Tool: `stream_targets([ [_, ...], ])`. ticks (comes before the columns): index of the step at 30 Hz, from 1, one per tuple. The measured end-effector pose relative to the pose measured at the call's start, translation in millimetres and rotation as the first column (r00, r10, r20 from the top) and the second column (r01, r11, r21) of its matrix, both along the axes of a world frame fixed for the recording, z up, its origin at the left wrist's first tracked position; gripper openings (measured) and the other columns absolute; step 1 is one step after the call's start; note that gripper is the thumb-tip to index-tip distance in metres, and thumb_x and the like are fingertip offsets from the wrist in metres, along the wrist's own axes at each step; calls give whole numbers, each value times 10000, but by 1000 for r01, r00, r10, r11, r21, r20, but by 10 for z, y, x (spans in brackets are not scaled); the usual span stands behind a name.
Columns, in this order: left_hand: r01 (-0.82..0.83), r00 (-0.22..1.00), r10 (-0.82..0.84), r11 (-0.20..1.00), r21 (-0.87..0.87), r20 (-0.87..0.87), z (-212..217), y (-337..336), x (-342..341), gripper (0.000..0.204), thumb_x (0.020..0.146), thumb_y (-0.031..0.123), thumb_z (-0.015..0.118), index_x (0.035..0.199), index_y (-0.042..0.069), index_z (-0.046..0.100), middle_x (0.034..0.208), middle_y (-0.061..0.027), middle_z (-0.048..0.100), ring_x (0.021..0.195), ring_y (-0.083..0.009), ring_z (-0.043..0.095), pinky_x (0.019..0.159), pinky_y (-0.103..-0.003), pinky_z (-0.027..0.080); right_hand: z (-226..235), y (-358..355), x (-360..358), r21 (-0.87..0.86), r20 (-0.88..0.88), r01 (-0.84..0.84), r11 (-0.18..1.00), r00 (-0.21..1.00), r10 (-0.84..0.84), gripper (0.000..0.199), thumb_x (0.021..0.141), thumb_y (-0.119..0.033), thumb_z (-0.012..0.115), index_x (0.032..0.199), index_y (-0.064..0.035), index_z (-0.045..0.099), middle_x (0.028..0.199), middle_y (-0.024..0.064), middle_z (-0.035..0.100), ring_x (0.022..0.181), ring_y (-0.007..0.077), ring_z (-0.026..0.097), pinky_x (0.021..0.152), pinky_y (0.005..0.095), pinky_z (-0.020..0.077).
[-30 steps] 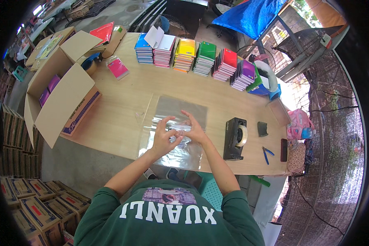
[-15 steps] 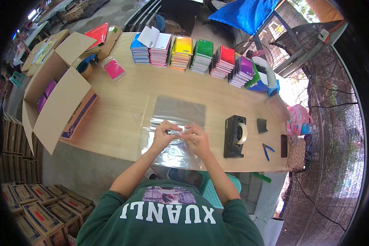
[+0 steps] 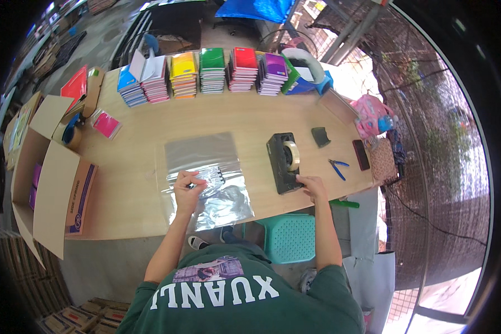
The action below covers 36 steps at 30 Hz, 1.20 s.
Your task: The person wraps individual notebooks in clear plastic film and secures them with adhesive tape, then places the wrapped notebooks into a cardboard box.
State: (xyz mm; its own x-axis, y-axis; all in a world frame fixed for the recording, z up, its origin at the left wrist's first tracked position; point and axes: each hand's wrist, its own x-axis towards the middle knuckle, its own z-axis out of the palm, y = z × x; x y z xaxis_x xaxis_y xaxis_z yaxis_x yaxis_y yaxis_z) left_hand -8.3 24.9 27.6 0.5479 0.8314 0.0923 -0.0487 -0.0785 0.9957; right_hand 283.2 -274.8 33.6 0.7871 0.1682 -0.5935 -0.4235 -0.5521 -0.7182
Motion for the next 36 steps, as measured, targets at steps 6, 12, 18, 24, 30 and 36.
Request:
stream_targets([
  [6,36,999,-36,999,-15,-28,41,29,-28,168,630,-59,805,729,65,752,929,-63,577,1019,-204,575,877,-331,432,-241,-223,-265,20,344,-87,996,936,75,163,825,-185,760,828,-23,741,743,58,681,506,120,516,484,246,409],
  [12,52,999,-52,995,85,-3,50,32,-52,176,617,-69,805,719,54,731,891,-58,569,1014,-227,593,843,-345,459,-620,-245,-848,434,-579,590,680,761,-291,94,889,-138,700,839,-71,658,724,24,632,646,140,602,604,288,487],
  [18,51,999,-49,992,116,-18,-20,19,-65,166,625,-53,817,708,53,719,890,-69,569,1002,-239,600,834,-359,469,238,976,-1834,547,-89,6,837,995,50,165,906,-178,706,869,-20,675,700,40,623,602,122,584,545,244,460],
  [24,52,998,-55,987,152,12,-3,-29,-56,158,627,-40,817,692,61,716,874,-68,563,984,-231,610,823,-357,489,196,1744,-1946,53,377,-482,875,821,429,355,862,-323,756,753,12,717,597,57,641,534,117,560,535,296,452],
  [30,84,996,-77,979,184,-44,-1,53,-79,139,647,-14,801,705,65,701,869,-77,582,964,-244,611,838,-363,491,-63,1682,-2098,45,323,-344,938,893,312,442,836,-395,765,709,22,690,618,132,654,542,187,588,551,364,461],
  [36,562,824,-552,824,65,-125,186,457,-126,1034,636,189,876,1494,194,298,1089,-165,561,1043,-310,558,948,-380,458,-675,1713,-2067,-166,579,-437,884,682,446,450,816,-413,787,795,29,704,653,165,667,584,295,625,593,416,488],
])
